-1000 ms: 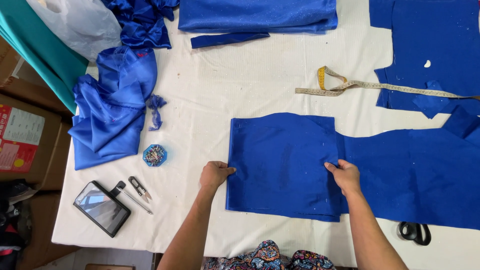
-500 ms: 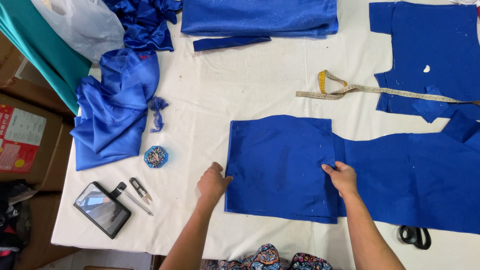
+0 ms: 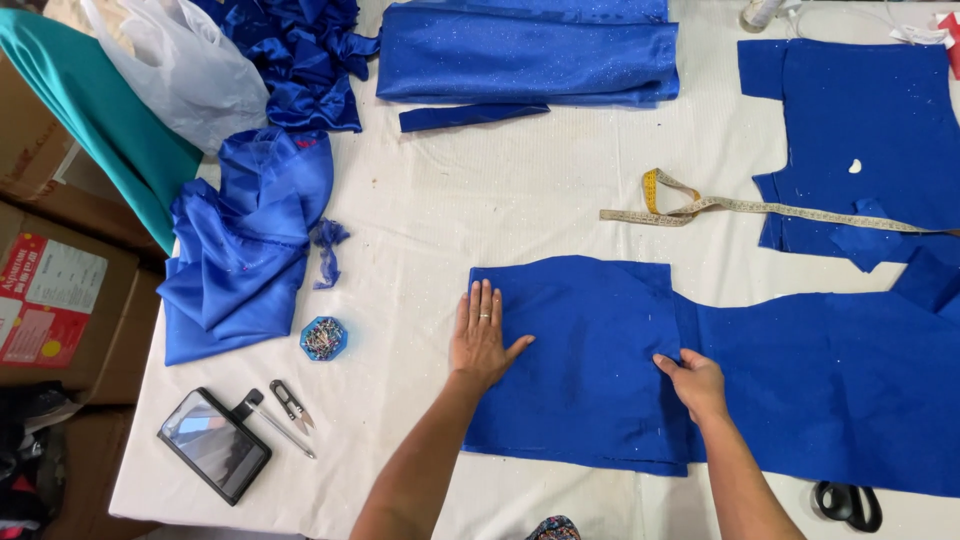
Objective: The person is pinning blue fabric pieces together on a work table and then cutting the fabric with scissors.
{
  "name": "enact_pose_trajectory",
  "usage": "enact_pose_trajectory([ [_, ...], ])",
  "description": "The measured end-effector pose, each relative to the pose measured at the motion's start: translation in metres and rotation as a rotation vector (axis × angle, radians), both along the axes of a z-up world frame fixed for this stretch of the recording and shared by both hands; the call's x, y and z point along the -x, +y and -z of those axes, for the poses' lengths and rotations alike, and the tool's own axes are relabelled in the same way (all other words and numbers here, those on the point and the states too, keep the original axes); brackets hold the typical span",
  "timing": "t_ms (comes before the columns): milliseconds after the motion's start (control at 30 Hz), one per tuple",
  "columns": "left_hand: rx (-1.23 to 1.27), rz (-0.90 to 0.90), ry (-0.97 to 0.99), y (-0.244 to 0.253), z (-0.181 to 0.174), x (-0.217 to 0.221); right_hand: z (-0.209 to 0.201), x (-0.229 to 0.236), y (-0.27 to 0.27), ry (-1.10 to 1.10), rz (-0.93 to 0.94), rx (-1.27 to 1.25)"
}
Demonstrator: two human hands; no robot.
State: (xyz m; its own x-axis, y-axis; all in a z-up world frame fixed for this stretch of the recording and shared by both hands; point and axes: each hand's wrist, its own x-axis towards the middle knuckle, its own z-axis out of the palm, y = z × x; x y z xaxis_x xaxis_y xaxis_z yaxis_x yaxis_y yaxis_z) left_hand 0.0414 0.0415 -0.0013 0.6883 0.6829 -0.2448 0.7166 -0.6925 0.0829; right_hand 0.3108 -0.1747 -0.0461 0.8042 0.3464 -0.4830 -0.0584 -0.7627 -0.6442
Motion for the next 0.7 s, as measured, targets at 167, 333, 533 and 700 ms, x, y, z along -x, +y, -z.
enact_pose_trajectory([
  [167,0.038,-0.010,0.077,0.006,0.003,0.009,-0.029,0.016,0.009,0.023,0.005,-0.007],
  [333,0.064,-0.018,0.076,0.009,0.005,0.011,-0.035,0.020,0.011,0.031,0.010,-0.013],
  [533,0.059,-0.039,0.076,0.011,0.009,0.013,-0.004,0.006,0.003,0.027,0.015,-0.027],
  [700,0.049,-0.052,0.066,0.014,0.012,0.017,-0.008,0.013,0.008,0.023,0.009,-0.039],
])
